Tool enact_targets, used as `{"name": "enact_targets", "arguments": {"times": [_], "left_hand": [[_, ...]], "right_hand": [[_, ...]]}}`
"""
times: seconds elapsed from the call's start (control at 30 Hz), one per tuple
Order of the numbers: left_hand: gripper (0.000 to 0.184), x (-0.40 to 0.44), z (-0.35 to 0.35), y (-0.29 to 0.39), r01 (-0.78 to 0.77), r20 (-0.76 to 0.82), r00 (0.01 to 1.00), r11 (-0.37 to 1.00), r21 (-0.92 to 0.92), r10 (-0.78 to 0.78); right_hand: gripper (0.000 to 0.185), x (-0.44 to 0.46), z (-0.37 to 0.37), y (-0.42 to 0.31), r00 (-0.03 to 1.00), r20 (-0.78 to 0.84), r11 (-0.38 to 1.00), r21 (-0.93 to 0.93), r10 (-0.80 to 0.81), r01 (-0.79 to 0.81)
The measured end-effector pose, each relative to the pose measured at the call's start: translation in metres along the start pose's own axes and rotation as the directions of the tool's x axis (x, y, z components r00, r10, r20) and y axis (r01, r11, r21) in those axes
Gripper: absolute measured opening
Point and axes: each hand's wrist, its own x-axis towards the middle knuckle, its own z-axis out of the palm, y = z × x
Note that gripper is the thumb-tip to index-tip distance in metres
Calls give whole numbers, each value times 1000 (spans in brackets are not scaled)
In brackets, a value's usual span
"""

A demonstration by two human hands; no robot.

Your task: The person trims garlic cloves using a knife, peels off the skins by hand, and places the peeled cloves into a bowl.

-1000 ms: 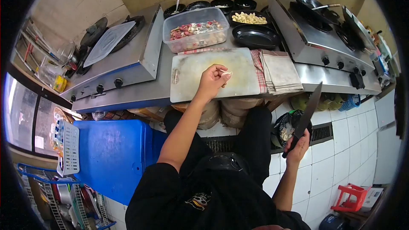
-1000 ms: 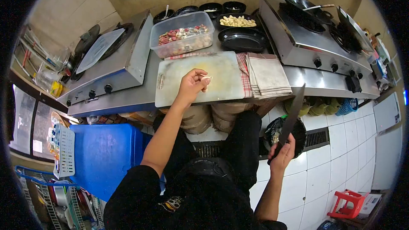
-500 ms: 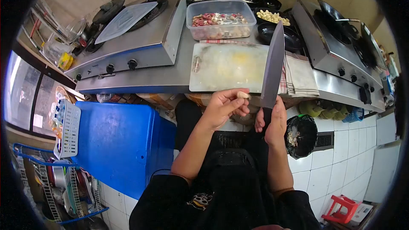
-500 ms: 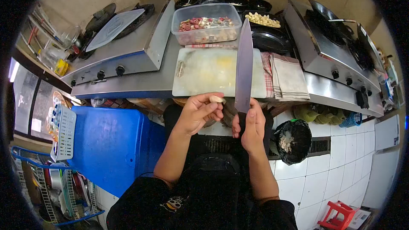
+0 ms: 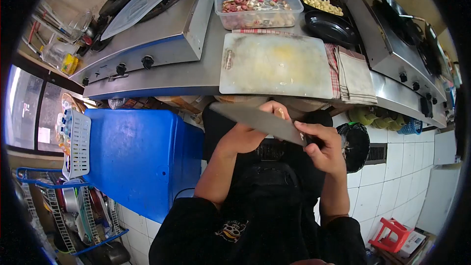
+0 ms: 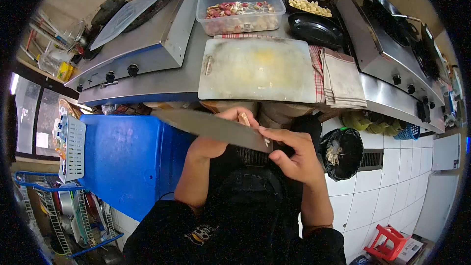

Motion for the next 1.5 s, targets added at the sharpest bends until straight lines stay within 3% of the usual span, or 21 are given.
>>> {"name": "enact_targets", "arguments": {"times": [0.03,0.1,0.17,0.23,0.33,0.43,0.53,0.73,0.83,1.07,1.17,1.23,1.27,1.37,1.4,1.47,1.5], "left_hand": [[14,0,2,0,6,-1,1000,1000,-5,-6],[37,-2,5,-3,-17,-18,1000,994,105,19],[37,-6,9,-4,34,-40,999,994,102,-30],[34,-8,15,4,200,12,980,976,-91,-199],[32,-5,21,2,110,11,994,993,-46,-110],[36,-5,19,-10,14,10,1000,1000,6,-14],[37,-7,19,-9,32,-20,999,995,94,-30],[35,-7,24,-5,29,-57,998,978,208,-17],[40,-10,19,-6,107,22,994,993,57,-108],[39,-7,9,-21,116,78,990,992,56,-120],[36,-8,13,-19,75,86,993,992,98,-84],[31,-9,26,-4,-86,30,996,929,361,81],[26,-8,22,-8,-178,109,983,902,393,146],[26,-9,18,-15,-277,128,959,924,264,252],[26,-10,20,-15,-277,129,959,924,263,251],[28,-13,25,-12,-278,-45,949,895,349,312],[17,-4,10,1,-211,206,964,957,200,170]], "right_hand": [[49,0,0,-3,1000,-1,1000,2,7,-7],[58,2,2,-9,998,-11,994,-91,66,-67],[53,5,-4,-17,992,54,991,-73,118,-114],[55,7,-1,-18,989,59,989,-61,137,-134],[57,5,2,-11,998,57,995,-98,32,-26],[59,5,-1,-16,985,104,987,-92,138,-128],[61,6,2,-15,989,132,992,-109,71,-56],[61,8,6,-23,985,129,993,-31,119,-115],[61,5,8,-19,988,137,997,-6,76,-76],[57,4,15,-13,995,100,999,-31,-16,19],[54,2,17,-10,997,68,1000,11,-27,27],[53,1,19,-6,997,25,996,54,-73,71],[53,0,19,-5,997,25,996,54,-72,70],[51,-2,20,-5,997,25,996,63,-70,69],[51,-3,20,-6,1000,11,989,148,-20,18],[51,-6,21,-7,1000,4,973,231,29,-29],[51,-9,23,-5,998,-21,959,278,63,-55]]}}
